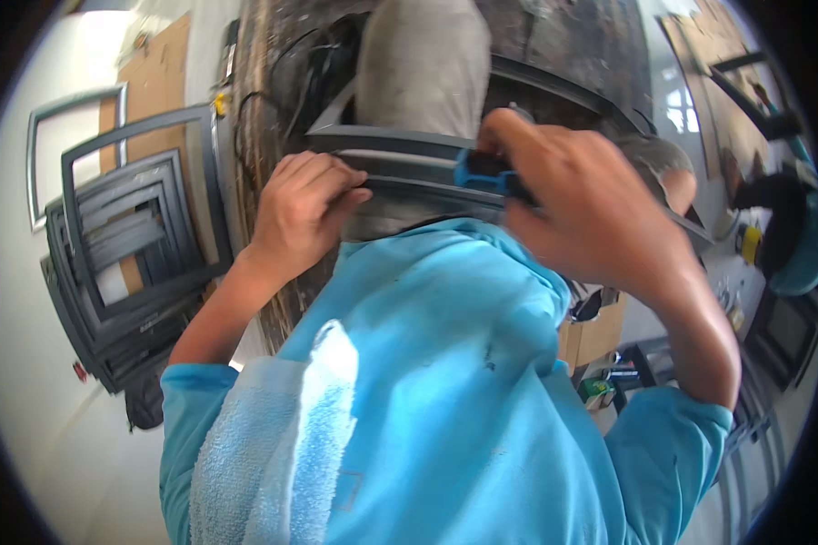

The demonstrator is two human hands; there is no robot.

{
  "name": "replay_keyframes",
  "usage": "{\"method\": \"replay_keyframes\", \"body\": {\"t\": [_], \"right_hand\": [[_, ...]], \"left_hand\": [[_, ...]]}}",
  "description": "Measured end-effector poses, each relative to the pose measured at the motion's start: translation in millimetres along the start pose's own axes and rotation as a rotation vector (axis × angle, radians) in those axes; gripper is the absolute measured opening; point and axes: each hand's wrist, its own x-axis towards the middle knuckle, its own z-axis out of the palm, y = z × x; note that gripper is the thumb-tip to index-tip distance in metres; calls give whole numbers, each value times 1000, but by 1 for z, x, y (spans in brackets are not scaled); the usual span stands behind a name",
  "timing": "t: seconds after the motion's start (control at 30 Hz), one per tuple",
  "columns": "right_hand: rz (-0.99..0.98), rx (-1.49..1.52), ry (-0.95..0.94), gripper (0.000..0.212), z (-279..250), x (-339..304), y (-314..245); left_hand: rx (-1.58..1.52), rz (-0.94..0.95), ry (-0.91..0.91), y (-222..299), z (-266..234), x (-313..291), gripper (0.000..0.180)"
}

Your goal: The recorder is assembling metal window or door frames using a screwdriver and wire cutters in a workshop environment.

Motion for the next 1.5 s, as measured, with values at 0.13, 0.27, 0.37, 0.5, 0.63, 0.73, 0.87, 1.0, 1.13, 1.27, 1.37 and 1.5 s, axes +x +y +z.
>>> {"method": "replay_keyframes", "body": {"t": [0.13, 0.27, 0.37, 0.5, 0.63, 0.73, 0.87, 1.0, 1.13, 1.27, 1.37, 1.5], "right_hand": [[87, 41, 88, 23, 39, -1, 13], [17, 82, 259, 12, 79, 4, 16], [67, 130, 174, 11, 83, 6, 0], [62, 42, 277, 12, 95, 4, -5], [63, 18, 316, 14, 98, 5, -6], [56, 0, 315, 15, 95, 5, -8], [41, -25, 314, 15, 94, 3, -6], [38, -13, 352, 14, 95, -5, 1], [132, 33, 228, 12, 77, -26, 16], [212, 10, 337, 13, 71, -63, 35], [240, 8, 355, 12, 66, -70, 37], [275, -25, 325, 17, 68, -70, 40]], "left_hand": [[-120, -122, -223, 6, -14, 20, 15], [-61, -98, -289, 8, -16, 32, 10], [7, -26, -348, 10, -19, 27, 9], [0, -101, -309, 10, -11, 17, 11], [-44, -174, -287, 6, -7, 11, 13], [-56, -188, -266, 6, -4, 8, 14], [-43, -162, -244, 9, 1, 9, 14], [-57, -172, -222, 20, 5, 13, 13], [-111, -142, -270, 31, 7, 30, 11], [-173, -78, -294, 55, 26, 52, 10], [-180, 20, -311, 65, 44, 61, 12], [-181, 60, -269, 71, 56, 64, 12]]}}
